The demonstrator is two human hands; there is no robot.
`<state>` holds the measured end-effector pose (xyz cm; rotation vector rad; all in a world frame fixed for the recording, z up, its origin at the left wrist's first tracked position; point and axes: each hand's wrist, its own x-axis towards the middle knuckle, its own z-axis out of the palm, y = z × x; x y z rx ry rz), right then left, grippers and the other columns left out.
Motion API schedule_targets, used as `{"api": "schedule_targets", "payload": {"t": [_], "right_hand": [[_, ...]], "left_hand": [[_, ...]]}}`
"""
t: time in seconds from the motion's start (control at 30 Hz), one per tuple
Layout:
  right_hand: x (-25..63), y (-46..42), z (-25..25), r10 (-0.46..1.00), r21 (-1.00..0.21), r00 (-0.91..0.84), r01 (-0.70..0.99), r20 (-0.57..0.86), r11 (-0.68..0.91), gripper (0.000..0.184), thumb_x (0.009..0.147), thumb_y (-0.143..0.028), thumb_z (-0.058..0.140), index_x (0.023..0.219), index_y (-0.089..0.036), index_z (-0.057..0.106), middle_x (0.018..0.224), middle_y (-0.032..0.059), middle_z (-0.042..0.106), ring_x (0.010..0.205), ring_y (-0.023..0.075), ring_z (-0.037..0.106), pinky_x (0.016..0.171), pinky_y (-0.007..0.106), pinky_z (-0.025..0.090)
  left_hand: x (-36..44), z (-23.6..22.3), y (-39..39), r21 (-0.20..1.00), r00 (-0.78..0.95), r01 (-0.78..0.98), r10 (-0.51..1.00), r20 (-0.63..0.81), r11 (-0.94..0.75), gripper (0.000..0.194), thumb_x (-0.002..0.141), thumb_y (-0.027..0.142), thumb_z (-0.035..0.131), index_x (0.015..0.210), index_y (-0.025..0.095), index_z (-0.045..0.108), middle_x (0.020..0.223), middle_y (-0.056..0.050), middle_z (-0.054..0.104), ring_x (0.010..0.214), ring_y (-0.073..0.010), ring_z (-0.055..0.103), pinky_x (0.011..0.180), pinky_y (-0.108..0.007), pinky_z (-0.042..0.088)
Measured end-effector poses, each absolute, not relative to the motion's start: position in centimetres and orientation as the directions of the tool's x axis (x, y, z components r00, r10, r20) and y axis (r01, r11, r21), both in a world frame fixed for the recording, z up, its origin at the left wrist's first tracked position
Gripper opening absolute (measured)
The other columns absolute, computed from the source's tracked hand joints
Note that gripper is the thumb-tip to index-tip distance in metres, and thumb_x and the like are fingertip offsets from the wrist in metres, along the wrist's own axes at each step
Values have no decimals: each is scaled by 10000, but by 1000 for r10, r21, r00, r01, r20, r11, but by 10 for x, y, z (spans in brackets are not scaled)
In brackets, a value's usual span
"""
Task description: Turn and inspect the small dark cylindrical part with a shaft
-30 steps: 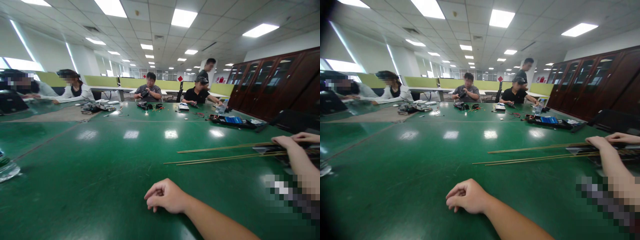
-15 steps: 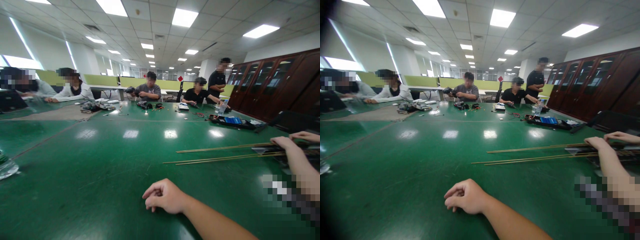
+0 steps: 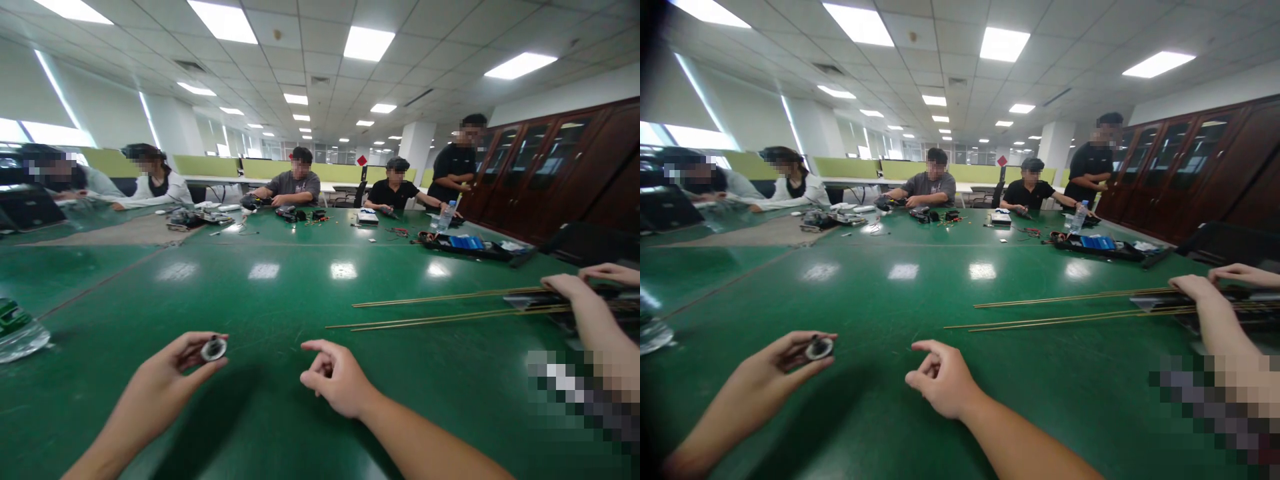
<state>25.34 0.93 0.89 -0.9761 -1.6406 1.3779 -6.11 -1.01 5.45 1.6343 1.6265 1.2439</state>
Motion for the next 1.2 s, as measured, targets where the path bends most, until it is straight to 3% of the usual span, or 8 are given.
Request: {"api": "schedule_targets", "payload": {"t": [0.1, 0.23, 0.53, 0.67, 0.83, 1.2], "right_hand": [[257, 13, 7, 939, -966, -301, 137, 169, 218, 683, 812, -219, 696, 1440, -209, 428, 835, -4, 670, 608, 112, 576, 579, 231, 449], [256, 13, 2, 933, -930, -304, 247, 193, 273, 751, 768, -131, 670, 1447, -255, 374, 880, -18, 666, 622, 107, 583, 606, 233, 465], [249, 10, 3, 910, -839, -332, 397, 246, 372, 509, 711, -105, 699, 1180, -261, 576, 920, -13, 656, 691, 138, 621, 714, 278, 482], [248, 10, 6, 891, -780, -354, 456, 283, 429, 390, 700, -139, 742, 1061, -257, 657, 851, -10, 652, 755, 177, 609, 733, 296, 464], [245, 9, 8, 877, -787, -373, 421, 304, 452, 400, 678, -114, 749, 1046, -249, 672, 900, -9, 659, 777, 168, 603, 728, 277, 453], [244, 5, 11, 857, -765, -387, 416, 340, 491, 262, 725, -155, 743, 974, -229, 714, 857, -7, 672, 768, 159, 617, 705, 265, 441]], "left_hand": [[-9, 56, 6, 754, 167, 590, 958, 234, -287, 401, 798, 457, 738, 1148, 273, 673, 1106, -51, 716, 968, -263, 691, 889, -380, 551], [35, 43, 12, 667, 354, 591, 889, 291, -454, 343, 863, 396, 689, 1186, 292, 636, 1140, -40, 683, 1040, -235, 644, 937, -371, 509], [17, 5, 7, 626, 391, 543, 829, 401, -559, 366, 893, 277, 675, 1244, 292, 571, 1142, -34, 651, 1059, -193, 616, 935, -332, 485], [17, 8, 8, 627, 399, 524, 816, 418, -577, 258, 889, 220, 662, 1136, 256, 597, 1071, -36, 648, 1001, -181, 618, 884, -319, 497], [20, 9, 7, 631, 461, 449, 769, 443, -633, 247, 881, 178, 654, 1115, 248, 611, 1062, -45, 652, 991, -178, 619, 874, -318, 505], [21, 8, 6, 655, 446, 467, 798, 406, -595, 254, 854, 205, 686, 1099, 255, 641, 1028, -31, 676, 951, -174, 636, 849, -306, 510]]}}
